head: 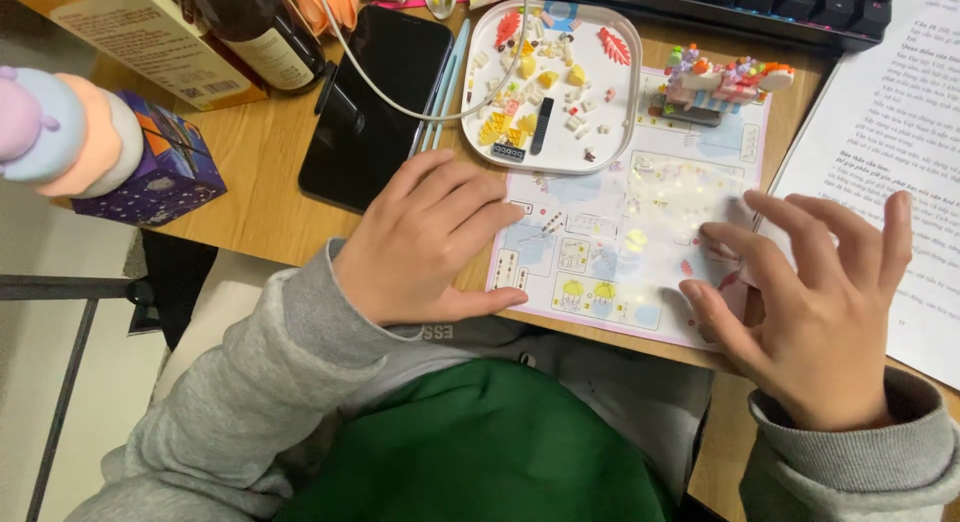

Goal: Assembling a miniature building set by connecting small plastic parts

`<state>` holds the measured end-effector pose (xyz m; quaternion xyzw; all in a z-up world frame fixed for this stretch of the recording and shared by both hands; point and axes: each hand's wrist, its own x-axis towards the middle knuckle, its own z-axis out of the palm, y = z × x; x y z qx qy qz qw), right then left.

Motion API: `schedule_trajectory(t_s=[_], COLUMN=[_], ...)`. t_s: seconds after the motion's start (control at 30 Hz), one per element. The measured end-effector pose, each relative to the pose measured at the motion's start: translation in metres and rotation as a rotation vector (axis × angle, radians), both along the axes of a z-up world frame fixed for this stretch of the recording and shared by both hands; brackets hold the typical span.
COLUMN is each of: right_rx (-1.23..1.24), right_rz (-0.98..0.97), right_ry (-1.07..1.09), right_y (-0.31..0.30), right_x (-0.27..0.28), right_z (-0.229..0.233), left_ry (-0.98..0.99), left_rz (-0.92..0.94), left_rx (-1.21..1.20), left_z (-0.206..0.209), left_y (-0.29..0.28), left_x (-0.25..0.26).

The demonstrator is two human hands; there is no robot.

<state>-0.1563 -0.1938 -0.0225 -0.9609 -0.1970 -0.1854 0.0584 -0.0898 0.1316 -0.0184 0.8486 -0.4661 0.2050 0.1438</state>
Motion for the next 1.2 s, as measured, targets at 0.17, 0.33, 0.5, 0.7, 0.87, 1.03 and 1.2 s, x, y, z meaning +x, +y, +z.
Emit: schedule_trajectory(t_s=[0.17,0.33,0.5,0.7,0.87,1.03,1.2], right_rx=[-0.025,-0.043,0.004,0.040,0.096,-0.037,0.038], right_rz=[0.007,-0.053,0.016,-0.010,-0.035,-0.079,0.010], right_ry=[0.022,0.061,0.018,0.068,0.099,0.098,0.024], right_y=[0.003,0.005,0.003,-0.001,-0.002,-0.001,0.000], right_x=[0.000,-0.002,0.001,0.001,0.002,0.002,0.007], right_z=[0.001,0.003,0.004,0.001,-0.001,-0.002,0.004], left_ry=[0.012,0.034,0.037,0.062,0.048,0.061,0.066], left_rz=[-0.007,-0.027,-0.032,-0.031,-0.044,-0.023,-0.002], left_rx=[-0.007,-0.037,-0.041,-0.061,-0.069,-0.075,-0.069], left_z=[-0.002,-0.001,-0.002,-0.001,-0.003,-0.002,-0.002], left_y=[0.002,0.002,0.002,0.001,0.000,-0.006,-0.008], left_x=[0.000,0.000,0.001,0.001,0.003,0.004,0.003])
